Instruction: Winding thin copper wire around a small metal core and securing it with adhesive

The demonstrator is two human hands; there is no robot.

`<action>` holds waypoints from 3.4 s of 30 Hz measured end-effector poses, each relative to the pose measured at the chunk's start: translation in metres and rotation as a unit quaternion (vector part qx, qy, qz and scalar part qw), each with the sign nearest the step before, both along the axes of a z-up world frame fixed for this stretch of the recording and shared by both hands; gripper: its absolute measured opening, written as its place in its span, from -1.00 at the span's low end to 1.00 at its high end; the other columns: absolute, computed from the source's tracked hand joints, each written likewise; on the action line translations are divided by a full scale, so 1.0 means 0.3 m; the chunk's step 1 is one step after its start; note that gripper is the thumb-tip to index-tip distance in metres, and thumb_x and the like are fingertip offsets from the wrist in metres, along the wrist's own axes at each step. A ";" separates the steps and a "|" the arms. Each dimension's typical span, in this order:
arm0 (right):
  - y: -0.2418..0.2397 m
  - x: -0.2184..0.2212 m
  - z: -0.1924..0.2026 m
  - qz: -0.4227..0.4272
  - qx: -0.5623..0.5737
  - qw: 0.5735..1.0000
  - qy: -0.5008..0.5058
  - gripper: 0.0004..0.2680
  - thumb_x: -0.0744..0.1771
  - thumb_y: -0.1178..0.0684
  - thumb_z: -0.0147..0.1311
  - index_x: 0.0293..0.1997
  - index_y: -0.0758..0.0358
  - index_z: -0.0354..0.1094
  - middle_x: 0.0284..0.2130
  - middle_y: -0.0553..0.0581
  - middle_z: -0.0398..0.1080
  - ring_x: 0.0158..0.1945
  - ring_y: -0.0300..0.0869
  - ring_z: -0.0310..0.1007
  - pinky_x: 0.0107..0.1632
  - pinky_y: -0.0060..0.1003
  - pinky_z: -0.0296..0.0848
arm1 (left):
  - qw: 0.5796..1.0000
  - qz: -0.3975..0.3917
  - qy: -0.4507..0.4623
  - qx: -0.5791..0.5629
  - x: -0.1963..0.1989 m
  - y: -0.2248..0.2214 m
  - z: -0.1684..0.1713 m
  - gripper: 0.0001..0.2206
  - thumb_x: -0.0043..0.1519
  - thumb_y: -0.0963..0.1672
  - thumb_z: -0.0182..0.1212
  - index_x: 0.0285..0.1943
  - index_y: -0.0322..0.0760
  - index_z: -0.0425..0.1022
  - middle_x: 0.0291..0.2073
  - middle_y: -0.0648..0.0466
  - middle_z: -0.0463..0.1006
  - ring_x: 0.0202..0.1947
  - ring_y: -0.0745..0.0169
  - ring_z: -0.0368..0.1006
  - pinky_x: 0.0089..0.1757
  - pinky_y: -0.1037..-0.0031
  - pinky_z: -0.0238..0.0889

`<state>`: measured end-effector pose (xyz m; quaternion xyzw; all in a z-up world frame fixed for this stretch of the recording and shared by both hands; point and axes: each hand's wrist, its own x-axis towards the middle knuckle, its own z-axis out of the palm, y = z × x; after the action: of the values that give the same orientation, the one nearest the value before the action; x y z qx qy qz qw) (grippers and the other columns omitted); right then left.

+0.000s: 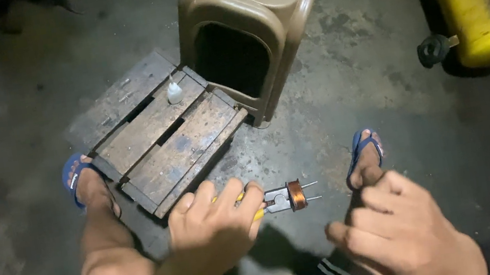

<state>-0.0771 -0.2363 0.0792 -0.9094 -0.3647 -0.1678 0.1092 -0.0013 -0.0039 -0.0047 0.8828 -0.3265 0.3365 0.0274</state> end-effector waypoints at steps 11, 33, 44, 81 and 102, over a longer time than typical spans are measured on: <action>-0.075 0.177 -0.183 -0.039 0.083 0.983 0.161 -0.83 0.41 0.02 -0.08 -0.29 0.16 0.42 -0.59 0.01 0.28 -0.54 -0.14 0.24 -0.43 -0.28 0.19 | 0.993 -0.096 0.050 -0.054 0.001 0.002 0.025 -0.85 0.20 -0.10 0.05 -0.46 0.12 0.34 -0.58 0.30 0.25 -0.60 0.28 0.18 -0.52 0.46 -0.03; -0.042 -0.010 -0.234 -0.103 0.022 0.993 0.047 -0.88 0.40 0.13 -0.10 -0.29 0.11 0.35 -0.66 0.01 0.02 -0.63 -0.14 0.00 -0.56 -0.25 0.00 | 0.827 -0.020 0.538 0.160 0.071 -0.067 -0.080 -0.68 0.32 0.13 0.02 0.13 0.07 0.30 0.03 0.11 0.40 -0.07 -0.24 0.46 -0.28 -0.07 0.40; -0.083 0.097 -0.212 -0.050 0.031 0.986 0.157 -0.85 0.42 -0.03 -0.07 -0.29 0.05 0.39 -0.59 -0.06 0.32 -0.59 -0.21 0.30 -0.52 -0.30 0.24 | 0.934 -0.127 0.332 0.042 0.003 -0.031 -0.130 -0.57 0.30 0.22 0.02 -0.35 -0.03 0.43 -0.51 0.19 0.42 -0.66 0.04 0.44 -0.71 0.13 0.24; -0.124 0.012 -0.452 -0.306 0.424 0.755 0.396 -0.86 0.34 0.05 0.17 -0.17 0.24 0.63 -0.63 -0.11 0.23 -0.52 -0.36 0.10 -0.37 -0.44 0.14 | 0.676 -0.139 0.720 -0.076 0.133 -0.096 -0.017 -0.78 0.31 -0.08 0.17 0.08 -0.07 0.30 -0.64 0.10 0.19 -0.58 0.00 0.10 -0.44 0.24 -0.02; -0.098 0.009 -0.345 -0.204 0.258 0.926 0.185 -0.90 0.34 0.05 0.12 -0.29 0.18 0.53 -0.64 -0.03 0.38 -0.67 -0.29 0.19 -0.52 -0.38 0.17 | 0.632 -0.097 0.767 -0.054 0.154 -0.107 -0.025 -0.79 0.24 0.00 0.16 -0.23 -0.08 0.26 -0.59 0.15 0.33 -0.52 0.18 0.18 -0.37 0.36 0.09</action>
<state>-0.0744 -0.2657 -0.0244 -0.9193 -0.0888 -0.1039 0.3691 0.0449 -0.0359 -0.0122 0.7831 -0.2525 -0.4493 0.3480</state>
